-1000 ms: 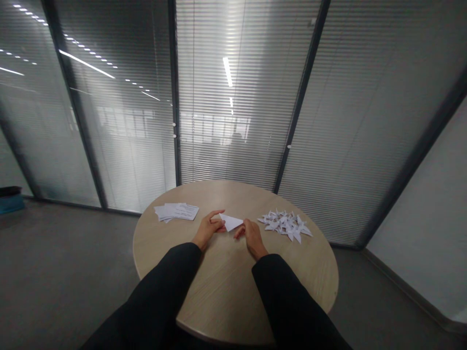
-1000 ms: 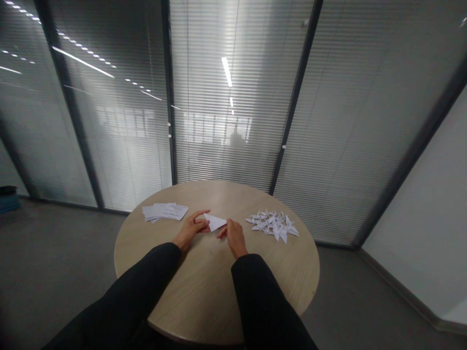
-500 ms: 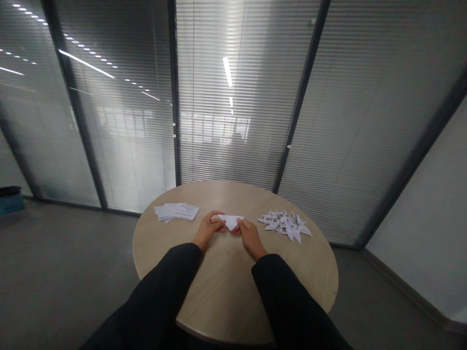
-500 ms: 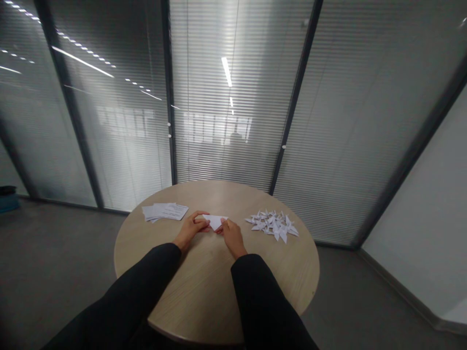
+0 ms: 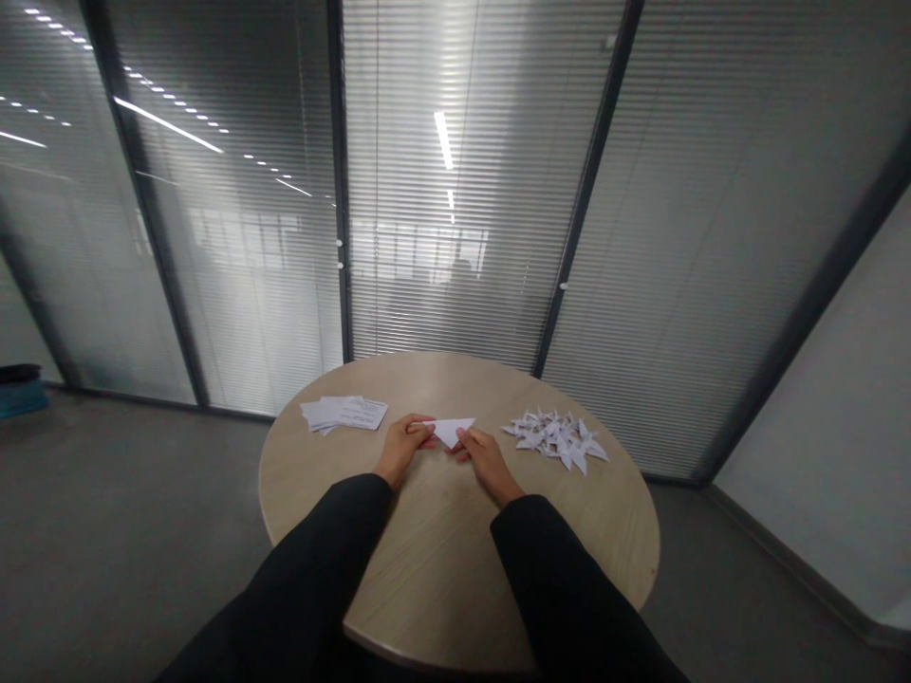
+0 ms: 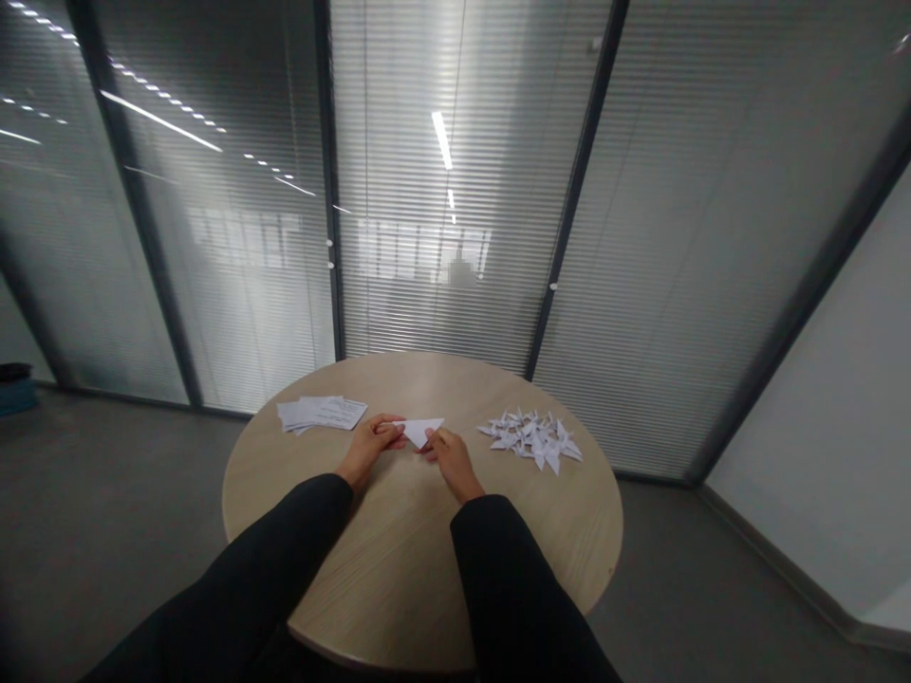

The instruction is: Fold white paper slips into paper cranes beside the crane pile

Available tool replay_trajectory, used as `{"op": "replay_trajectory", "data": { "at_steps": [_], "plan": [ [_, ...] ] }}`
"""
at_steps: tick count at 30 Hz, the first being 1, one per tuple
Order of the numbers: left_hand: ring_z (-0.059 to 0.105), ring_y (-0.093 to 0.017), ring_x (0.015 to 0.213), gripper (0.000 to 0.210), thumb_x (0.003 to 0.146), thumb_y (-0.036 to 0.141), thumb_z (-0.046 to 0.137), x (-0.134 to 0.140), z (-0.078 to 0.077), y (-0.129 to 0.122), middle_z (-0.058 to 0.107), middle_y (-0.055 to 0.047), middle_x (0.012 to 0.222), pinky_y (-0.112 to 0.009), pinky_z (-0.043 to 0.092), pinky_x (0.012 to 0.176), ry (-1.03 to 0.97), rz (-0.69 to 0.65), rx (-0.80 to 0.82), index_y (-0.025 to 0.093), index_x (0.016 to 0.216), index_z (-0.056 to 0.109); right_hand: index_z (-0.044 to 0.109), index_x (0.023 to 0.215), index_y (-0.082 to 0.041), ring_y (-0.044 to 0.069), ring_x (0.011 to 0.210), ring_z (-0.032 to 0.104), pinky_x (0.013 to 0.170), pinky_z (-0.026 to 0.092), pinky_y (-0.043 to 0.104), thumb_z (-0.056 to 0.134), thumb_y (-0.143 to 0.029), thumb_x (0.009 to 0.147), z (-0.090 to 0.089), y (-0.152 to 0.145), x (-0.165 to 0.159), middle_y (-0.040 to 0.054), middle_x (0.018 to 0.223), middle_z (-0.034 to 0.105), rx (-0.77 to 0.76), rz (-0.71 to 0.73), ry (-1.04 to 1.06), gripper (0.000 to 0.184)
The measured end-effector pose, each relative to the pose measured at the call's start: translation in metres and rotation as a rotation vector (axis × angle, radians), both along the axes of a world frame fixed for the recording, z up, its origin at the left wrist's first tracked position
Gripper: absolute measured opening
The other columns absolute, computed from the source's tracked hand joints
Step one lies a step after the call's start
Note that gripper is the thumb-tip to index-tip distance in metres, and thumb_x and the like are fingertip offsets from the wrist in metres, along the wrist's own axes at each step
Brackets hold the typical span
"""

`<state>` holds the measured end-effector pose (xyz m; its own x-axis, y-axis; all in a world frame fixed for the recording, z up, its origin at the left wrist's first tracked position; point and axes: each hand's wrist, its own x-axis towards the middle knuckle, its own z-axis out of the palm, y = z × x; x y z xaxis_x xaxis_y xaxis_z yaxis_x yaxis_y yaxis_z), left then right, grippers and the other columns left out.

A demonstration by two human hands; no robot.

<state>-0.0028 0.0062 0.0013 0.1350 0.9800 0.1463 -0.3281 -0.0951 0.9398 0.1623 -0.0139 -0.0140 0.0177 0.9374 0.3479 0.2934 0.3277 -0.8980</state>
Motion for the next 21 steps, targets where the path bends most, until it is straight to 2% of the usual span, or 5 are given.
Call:
{"op": "replay_trajectory", "data": {
  "at_steps": [5,7,13,15,21],
  "plan": [
    [0.069,-0.017,0.070,0.017,0.069,0.016,0.073,0.0016,-0.0006,-0.0030,0.071,-0.008,0.071,-0.027,0.055,0.067,0.007,-0.055,0.017,0.010,0.083,0.065,0.056,0.056,-0.020,0.016,0.057,0.058,0.064,0.044,0.027,0.039,-0.050,0.086,0.0074,-0.0047,0.0046,0.0035,0.055,0.064,0.103,-0.155,-0.236,0.046],
    [0.069,-0.018,0.071,0.018,0.069,0.016,0.073,0.0019,-0.0018,-0.0023,0.072,-0.008,0.072,-0.027,0.056,0.068,0.008,-0.059,0.017,0.010,0.083,0.064,0.053,0.052,-0.020,0.015,0.055,0.056,0.064,0.043,0.027,0.038,-0.048,0.086,0.0083,-0.0053,0.0050,0.0025,0.052,0.061,0.118,-0.175,-0.255,0.047],
    [0.069,-0.017,0.070,0.019,0.068,0.018,0.074,0.0000,-0.0038,0.0012,0.072,-0.007,0.072,-0.027,0.056,0.068,-0.025,-0.039,0.036,0.010,0.082,0.064,0.059,0.069,-0.018,0.016,0.057,0.059,0.057,0.046,0.027,0.045,-0.062,0.079,0.0025,-0.0013,-0.0004,0.0038,0.061,0.064,-0.015,0.009,0.038,0.047],
    [0.069,-0.018,0.070,0.020,0.068,0.019,0.075,0.0000,-0.0031,0.0004,0.071,-0.007,0.072,-0.028,0.056,0.069,-0.024,-0.033,0.033,0.010,0.082,0.064,0.059,0.068,-0.017,0.016,0.059,0.060,0.059,0.047,0.027,0.046,-0.062,0.079,0.0025,-0.0017,-0.0007,0.0046,0.063,0.065,-0.027,0.032,0.033,0.047],
    [0.070,-0.020,0.075,0.020,0.068,0.019,0.075,0.0020,-0.0003,-0.0039,0.072,-0.009,0.075,-0.029,0.056,0.070,-0.007,-0.072,0.017,0.010,0.082,0.065,0.046,0.049,-0.021,0.013,0.051,0.050,0.059,0.040,0.026,0.040,-0.047,0.086,0.0078,-0.0064,0.0035,0.0002,0.049,0.054,0.078,-0.190,-0.249,0.046]
  ]
}}
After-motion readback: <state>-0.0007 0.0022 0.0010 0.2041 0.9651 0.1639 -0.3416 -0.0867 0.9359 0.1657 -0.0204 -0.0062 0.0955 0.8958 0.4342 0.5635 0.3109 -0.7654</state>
